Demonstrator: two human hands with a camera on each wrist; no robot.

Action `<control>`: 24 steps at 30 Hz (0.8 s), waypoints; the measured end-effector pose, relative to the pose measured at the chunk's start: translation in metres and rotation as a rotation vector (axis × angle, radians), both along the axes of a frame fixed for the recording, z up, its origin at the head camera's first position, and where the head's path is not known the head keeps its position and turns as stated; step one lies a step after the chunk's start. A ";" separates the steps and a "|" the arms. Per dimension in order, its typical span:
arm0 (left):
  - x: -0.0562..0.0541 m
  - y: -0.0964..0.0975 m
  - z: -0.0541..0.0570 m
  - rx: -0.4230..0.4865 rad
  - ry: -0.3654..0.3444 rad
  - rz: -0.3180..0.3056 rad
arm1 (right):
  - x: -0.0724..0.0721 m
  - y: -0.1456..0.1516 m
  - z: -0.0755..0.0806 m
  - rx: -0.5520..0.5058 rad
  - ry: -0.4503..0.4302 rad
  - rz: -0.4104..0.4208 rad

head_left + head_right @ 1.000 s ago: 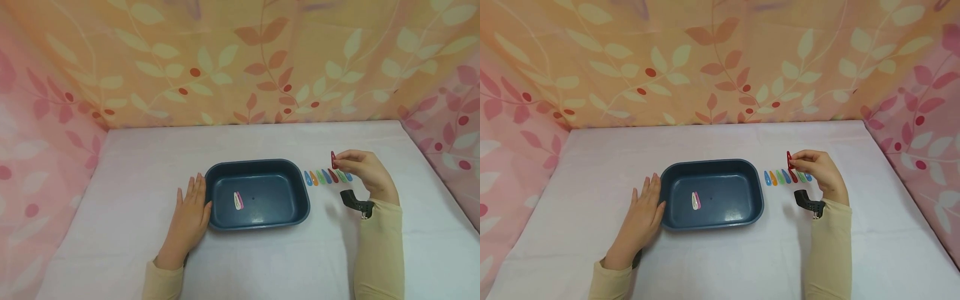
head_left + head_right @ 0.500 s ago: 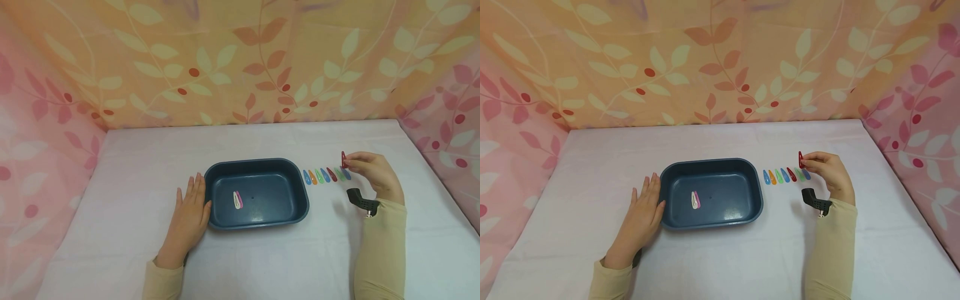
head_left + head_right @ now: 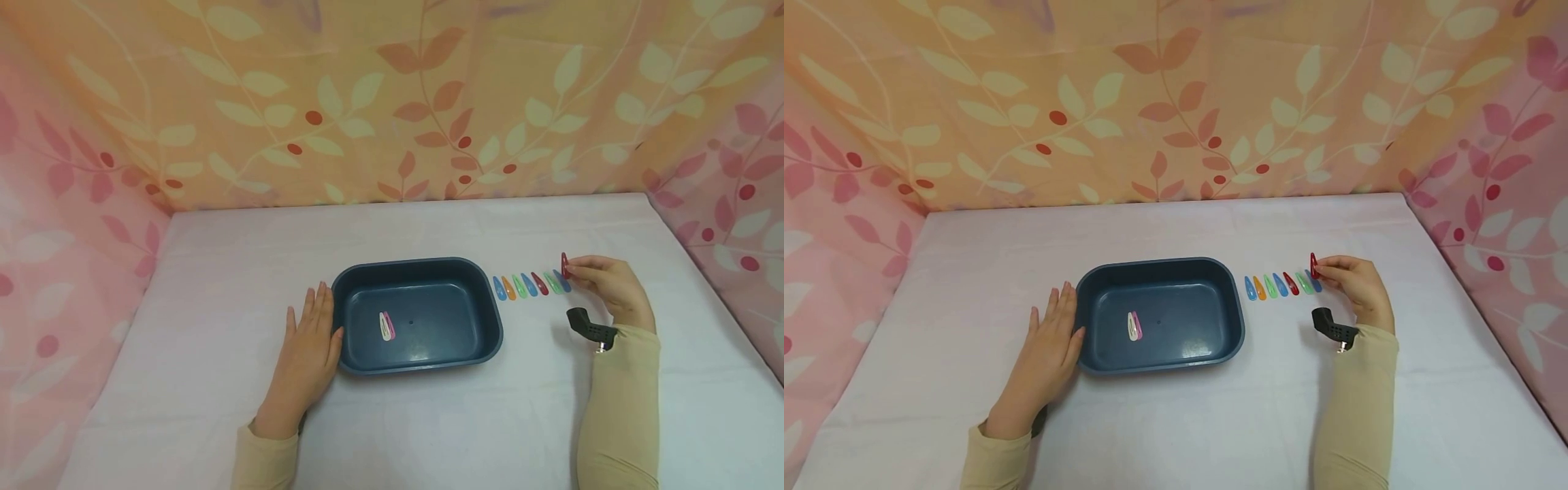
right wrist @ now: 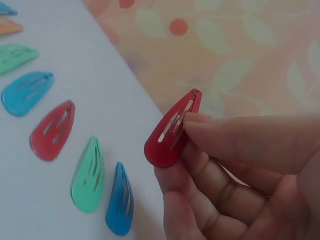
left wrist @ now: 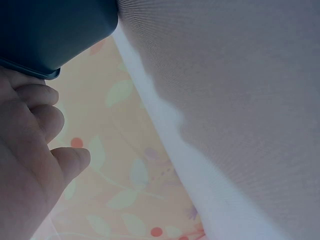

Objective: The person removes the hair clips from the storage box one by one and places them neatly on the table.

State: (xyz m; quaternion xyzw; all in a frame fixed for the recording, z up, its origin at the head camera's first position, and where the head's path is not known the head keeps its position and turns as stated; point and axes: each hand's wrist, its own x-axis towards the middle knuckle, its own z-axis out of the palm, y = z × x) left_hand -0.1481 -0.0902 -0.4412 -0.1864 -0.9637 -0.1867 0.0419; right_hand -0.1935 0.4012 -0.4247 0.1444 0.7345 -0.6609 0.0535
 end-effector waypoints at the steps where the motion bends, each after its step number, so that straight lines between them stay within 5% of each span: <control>1: 0.000 0.000 0.000 0.002 0.000 0.000 | 0.001 0.002 -0.001 0.025 -0.009 0.001; 24: -0.001 -0.002 -0.002 -0.001 -0.018 0.001 | 0.000 0.012 -0.017 0.361 -0.106 -0.069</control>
